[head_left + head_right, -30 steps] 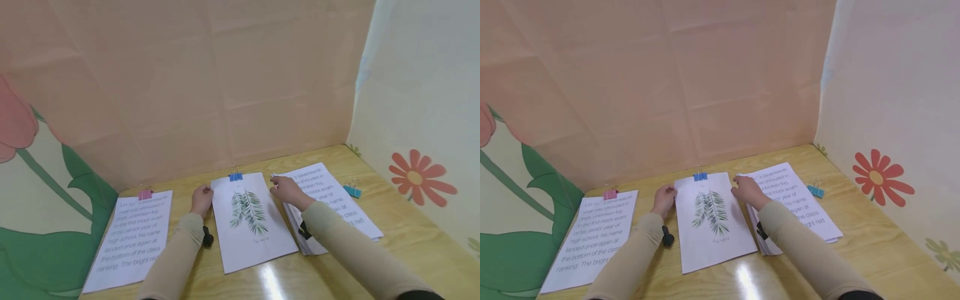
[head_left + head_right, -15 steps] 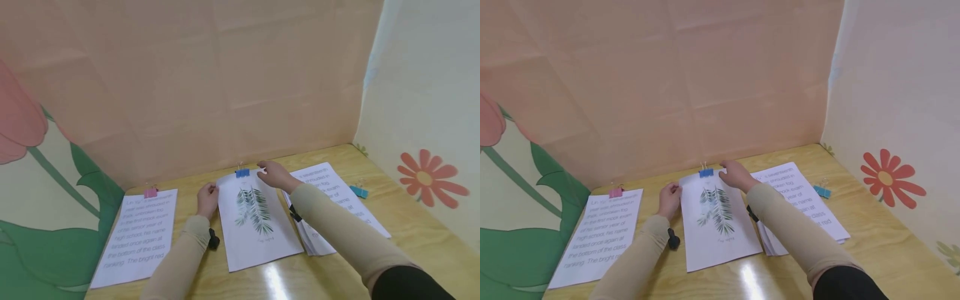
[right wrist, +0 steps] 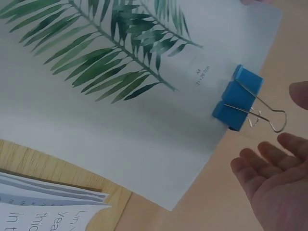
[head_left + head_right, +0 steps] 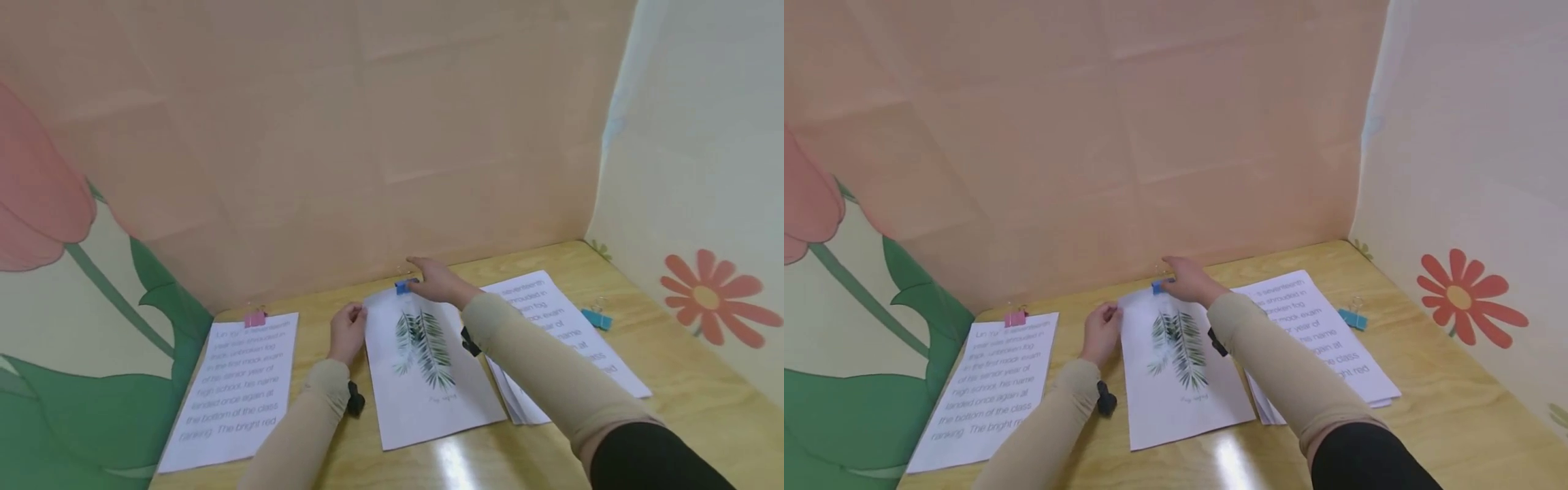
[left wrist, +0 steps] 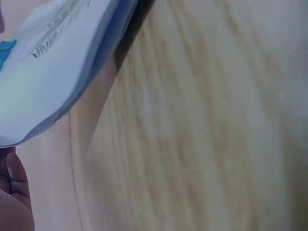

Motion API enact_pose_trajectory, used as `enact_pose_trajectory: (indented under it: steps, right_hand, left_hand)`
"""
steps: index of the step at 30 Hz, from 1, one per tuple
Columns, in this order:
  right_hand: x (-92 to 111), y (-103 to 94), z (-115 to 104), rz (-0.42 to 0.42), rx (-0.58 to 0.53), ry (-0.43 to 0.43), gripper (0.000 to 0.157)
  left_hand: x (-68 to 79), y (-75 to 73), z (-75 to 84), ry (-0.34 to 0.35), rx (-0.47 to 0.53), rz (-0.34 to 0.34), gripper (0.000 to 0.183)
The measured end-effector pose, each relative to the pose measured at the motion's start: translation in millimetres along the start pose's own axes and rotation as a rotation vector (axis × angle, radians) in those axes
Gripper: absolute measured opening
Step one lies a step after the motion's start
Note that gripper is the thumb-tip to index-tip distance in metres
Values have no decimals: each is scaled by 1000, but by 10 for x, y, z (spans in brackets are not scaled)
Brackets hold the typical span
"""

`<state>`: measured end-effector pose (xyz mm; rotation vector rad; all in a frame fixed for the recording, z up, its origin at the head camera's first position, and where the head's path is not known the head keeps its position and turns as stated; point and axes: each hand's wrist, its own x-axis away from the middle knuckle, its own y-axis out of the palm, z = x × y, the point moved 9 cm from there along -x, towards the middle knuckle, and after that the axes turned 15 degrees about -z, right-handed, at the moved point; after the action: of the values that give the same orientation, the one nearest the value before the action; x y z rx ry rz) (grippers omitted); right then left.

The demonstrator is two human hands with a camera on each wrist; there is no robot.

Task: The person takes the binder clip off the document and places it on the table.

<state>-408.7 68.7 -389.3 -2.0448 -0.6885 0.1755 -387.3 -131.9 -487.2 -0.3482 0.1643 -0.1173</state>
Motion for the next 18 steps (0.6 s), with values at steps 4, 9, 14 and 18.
enact_pose_trajectory:
  steps: [4,9,14,18]
  right_hand:
    - [-25,60,-12,-52,-35,-19,65]
    - [-34,91,-25,-77,-47,-48,59]
    - [-77,100,-20,-73,9,-59,59]
    - [-118,88,39,-77,-1,-19,65]
  left_hand:
    - [1,8,18,16,-3,0,16]
    - [-20,23,38,52,-3,3,15]
    - [-19,44,40,51,-10,5,15]
    - [-29,53,56,61,-26,11,15]
